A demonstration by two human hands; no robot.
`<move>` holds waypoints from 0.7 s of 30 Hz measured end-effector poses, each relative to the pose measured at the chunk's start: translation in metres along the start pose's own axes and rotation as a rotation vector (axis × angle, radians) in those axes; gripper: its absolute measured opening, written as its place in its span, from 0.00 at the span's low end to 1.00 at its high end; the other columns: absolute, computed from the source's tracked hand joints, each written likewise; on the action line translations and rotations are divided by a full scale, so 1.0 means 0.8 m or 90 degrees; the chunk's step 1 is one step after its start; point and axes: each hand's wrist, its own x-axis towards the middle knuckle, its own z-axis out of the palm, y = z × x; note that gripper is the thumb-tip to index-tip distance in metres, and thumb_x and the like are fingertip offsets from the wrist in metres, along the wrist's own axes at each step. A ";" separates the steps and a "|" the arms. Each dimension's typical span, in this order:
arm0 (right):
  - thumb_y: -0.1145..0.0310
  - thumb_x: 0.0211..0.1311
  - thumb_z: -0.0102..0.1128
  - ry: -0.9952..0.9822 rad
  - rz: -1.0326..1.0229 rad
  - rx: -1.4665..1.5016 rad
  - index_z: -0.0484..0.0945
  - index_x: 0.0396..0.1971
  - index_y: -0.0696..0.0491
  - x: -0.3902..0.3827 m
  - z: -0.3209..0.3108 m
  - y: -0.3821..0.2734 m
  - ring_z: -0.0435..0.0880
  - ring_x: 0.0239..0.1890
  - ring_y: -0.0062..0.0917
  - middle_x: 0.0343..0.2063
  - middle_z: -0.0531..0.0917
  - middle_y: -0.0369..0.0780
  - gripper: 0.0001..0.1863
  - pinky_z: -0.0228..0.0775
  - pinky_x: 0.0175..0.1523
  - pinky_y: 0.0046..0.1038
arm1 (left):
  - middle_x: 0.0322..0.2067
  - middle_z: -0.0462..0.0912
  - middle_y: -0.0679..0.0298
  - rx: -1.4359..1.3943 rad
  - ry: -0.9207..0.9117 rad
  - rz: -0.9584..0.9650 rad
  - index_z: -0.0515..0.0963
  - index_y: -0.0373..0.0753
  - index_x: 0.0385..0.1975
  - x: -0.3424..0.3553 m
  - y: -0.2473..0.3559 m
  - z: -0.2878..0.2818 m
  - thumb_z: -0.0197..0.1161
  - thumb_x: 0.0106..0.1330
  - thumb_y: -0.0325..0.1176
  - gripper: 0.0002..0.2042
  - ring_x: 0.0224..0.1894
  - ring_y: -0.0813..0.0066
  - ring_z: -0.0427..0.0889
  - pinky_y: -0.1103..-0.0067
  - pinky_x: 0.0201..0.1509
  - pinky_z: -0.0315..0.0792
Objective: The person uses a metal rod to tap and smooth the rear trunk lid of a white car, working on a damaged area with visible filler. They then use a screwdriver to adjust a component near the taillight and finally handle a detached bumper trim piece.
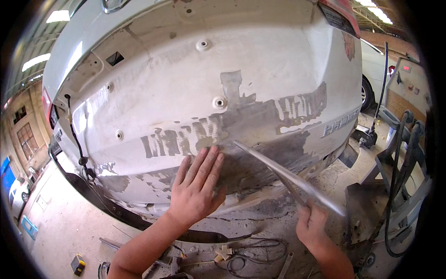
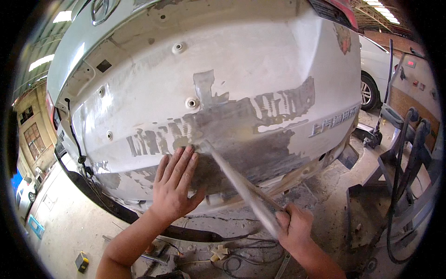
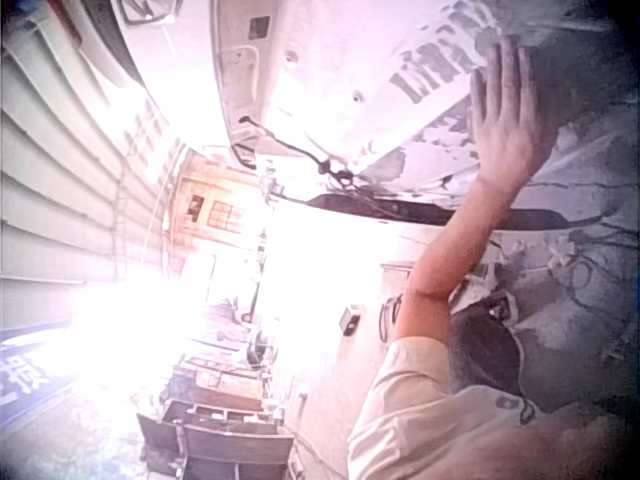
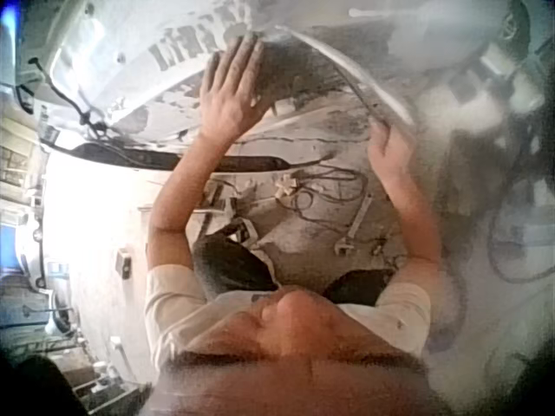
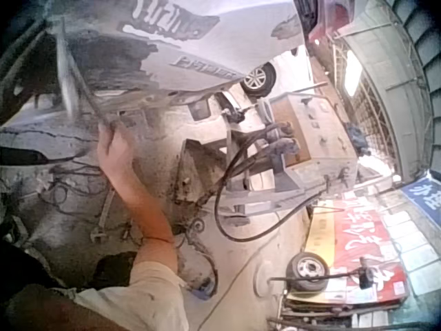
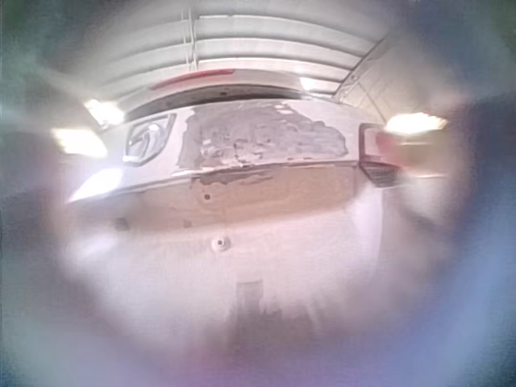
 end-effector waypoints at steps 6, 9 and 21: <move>0.70 0.56 0.54 0.005 0.000 -0.040 0.69 0.19 0.57 0.012 0.001 -0.009 0.71 0.12 0.43 0.10 0.68 0.45 0.09 0.61 0.19 0.36 | 0.64 0.61 0.53 0.003 0.004 -0.006 0.63 0.34 0.61 -0.002 0.003 0.002 0.65 0.51 0.38 0.36 0.67 0.58 0.59 0.62 0.68 0.50; 0.70 0.56 0.55 -0.023 0.022 -0.016 0.71 0.21 0.57 0.006 -0.006 0.003 0.71 0.13 0.42 0.10 0.70 0.46 0.08 0.63 0.19 0.35 | 0.63 0.61 0.53 0.001 0.003 -0.009 0.63 0.34 0.61 -0.001 0.003 0.000 0.65 0.51 0.38 0.36 0.66 0.58 0.59 0.62 0.68 0.50; 0.63 0.62 0.52 0.001 0.075 0.077 0.74 0.25 0.58 -0.014 -0.004 0.020 0.74 0.16 0.47 0.14 0.74 0.47 0.13 0.64 0.22 0.40 | 0.62 0.64 0.57 0.005 0.012 -0.021 0.66 0.35 0.59 0.003 0.010 -0.006 0.65 0.50 0.39 0.33 0.64 0.63 0.64 0.63 0.64 0.58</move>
